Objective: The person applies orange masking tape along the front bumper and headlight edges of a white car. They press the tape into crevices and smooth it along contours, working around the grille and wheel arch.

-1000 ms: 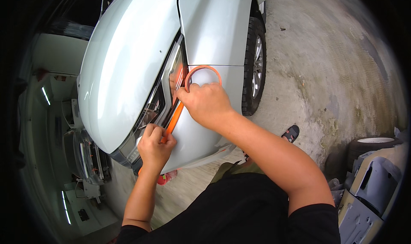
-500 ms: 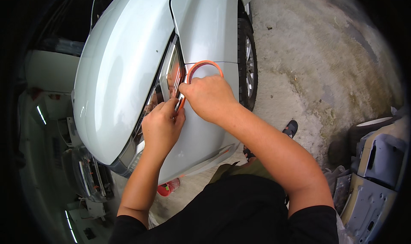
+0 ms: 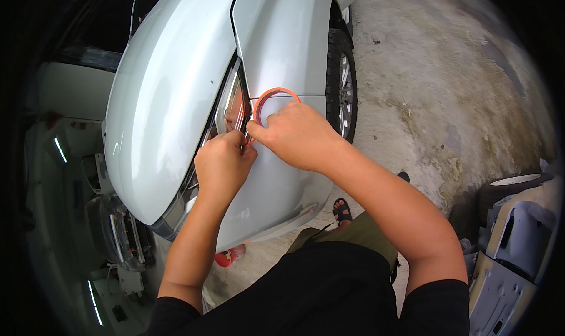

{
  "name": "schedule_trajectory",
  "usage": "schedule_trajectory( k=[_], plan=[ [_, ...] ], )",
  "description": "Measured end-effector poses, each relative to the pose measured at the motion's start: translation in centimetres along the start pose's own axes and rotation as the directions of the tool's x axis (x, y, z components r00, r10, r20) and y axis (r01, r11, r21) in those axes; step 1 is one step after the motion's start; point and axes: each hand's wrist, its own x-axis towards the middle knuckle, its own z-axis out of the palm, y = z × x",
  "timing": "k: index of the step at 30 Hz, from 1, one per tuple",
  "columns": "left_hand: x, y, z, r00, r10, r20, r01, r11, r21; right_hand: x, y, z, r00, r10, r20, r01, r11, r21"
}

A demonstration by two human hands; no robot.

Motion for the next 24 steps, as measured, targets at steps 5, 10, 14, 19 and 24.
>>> schedule_trajectory(
  k=[5,10,14,19,24],
  plan=[
    [0.6,0.4,-0.5,0.996,-0.049,0.075,0.043,0.996,0.077,0.7,1.8,0.9,0.970,-0.076,-0.230,0.066,0.996,-0.054],
    [0.6,0.7,-0.9,0.992,-0.097,0.082,0.092,0.994,0.060,2.2,2.0,2.6,0.971,0.060,-0.230,-0.057,0.998,0.021],
    [0.7,1.3,-0.4,0.996,-0.092,0.018,0.090,0.991,0.094,2.1,2.3,2.7,0.952,0.003,-0.306,0.012,0.999,0.045],
    [1.8,1.6,0.1,0.998,-0.055,-0.038,0.059,0.992,0.114,2.5,2.5,2.8,0.961,-0.016,-0.275,0.031,0.998,0.050],
    [2.9,1.9,0.5,0.998,0.009,-0.058,-0.004,0.996,0.085,2.9,2.7,3.1,0.937,-0.061,-0.344,0.077,0.996,0.033]
  ],
)
